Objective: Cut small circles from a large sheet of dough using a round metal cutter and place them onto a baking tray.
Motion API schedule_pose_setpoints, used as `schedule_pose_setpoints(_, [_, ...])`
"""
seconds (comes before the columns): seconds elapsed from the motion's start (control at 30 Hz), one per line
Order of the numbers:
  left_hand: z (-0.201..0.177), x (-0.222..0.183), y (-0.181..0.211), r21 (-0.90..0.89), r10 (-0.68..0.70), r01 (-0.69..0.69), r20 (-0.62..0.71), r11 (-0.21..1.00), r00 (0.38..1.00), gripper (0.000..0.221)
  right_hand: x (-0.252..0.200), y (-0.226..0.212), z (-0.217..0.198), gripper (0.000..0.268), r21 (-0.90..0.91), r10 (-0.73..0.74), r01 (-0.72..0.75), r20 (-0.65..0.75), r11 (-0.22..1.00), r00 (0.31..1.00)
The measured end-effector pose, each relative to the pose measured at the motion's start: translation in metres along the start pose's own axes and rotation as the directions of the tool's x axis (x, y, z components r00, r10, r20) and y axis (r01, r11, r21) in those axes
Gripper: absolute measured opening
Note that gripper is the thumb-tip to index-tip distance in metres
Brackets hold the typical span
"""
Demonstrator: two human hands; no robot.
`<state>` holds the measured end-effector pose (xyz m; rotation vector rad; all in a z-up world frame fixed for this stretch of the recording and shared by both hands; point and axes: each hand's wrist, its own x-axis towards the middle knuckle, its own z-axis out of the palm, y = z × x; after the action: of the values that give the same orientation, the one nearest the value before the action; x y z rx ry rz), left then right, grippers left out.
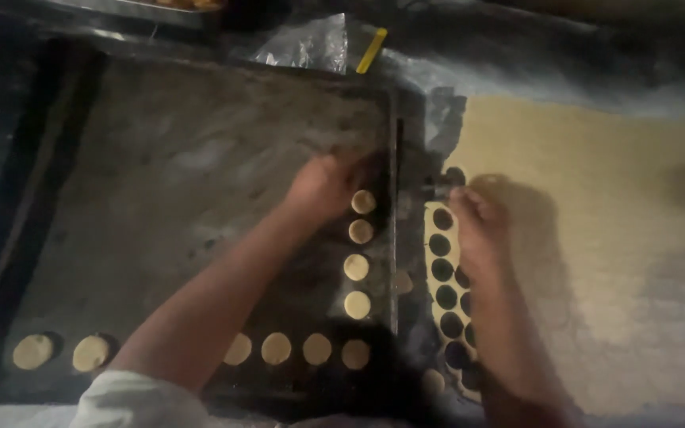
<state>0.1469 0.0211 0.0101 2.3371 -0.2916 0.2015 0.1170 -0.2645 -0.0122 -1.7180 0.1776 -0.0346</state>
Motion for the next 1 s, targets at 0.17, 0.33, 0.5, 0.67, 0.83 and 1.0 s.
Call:
schedule_pose_setpoints(0.17, [0.013, -0.038, 0.043, 0.008, 0.451, -0.452, 0.064, 0.892, 0.890, 0.040, -0.020, -0.010, -0.022, 0.026, -0.250, -0.106, 0.069, -0.137, 0.966, 0.985])
schedule_pose_setpoints(0.33, [0.063, -0.059, 0.086, 0.164, 0.468, -0.601, 0.482, 0.782, 0.741, 0.037, -0.045, 0.028, -0.061, 0.028, -0.268, -0.080, 0.021, -0.211, 0.963, 0.974])
schedule_pose_setpoints(0.5, [0.098, -0.065, 0.093, 0.155, 0.385, -0.560, 0.579, 0.814, 0.719, 0.027, -0.081, 0.021, -0.079, 0.031, -0.372, -0.161, 0.070, -0.219, 0.926, 0.962])
schedule_pose_setpoints(0.67, [0.114, -0.060, 0.086, 0.315, 0.260, -0.610, 0.697, 0.727, 0.669, 0.025, -0.099, 0.036, -0.103, 0.034, -0.487, -0.148, 0.002, -0.262, 0.874, 0.953])
schedule_pose_setpoints(0.83, [0.118, -0.055, 0.074, 0.088, 0.464, -0.611, 0.568, 0.787, 0.680, 0.025, -0.112, 0.060, -0.122, 0.032, -0.379, -0.166, 0.044, -0.295, 0.924, 0.941])
schedule_pose_setpoints(1.0, [0.095, -0.026, 0.061, -0.079, 0.291, -0.310, 0.616, 0.947, 0.732, 0.026, -0.120, 0.046, -0.123, 0.029, -0.375, -0.145, 0.023, -0.303, 0.927, 0.942])
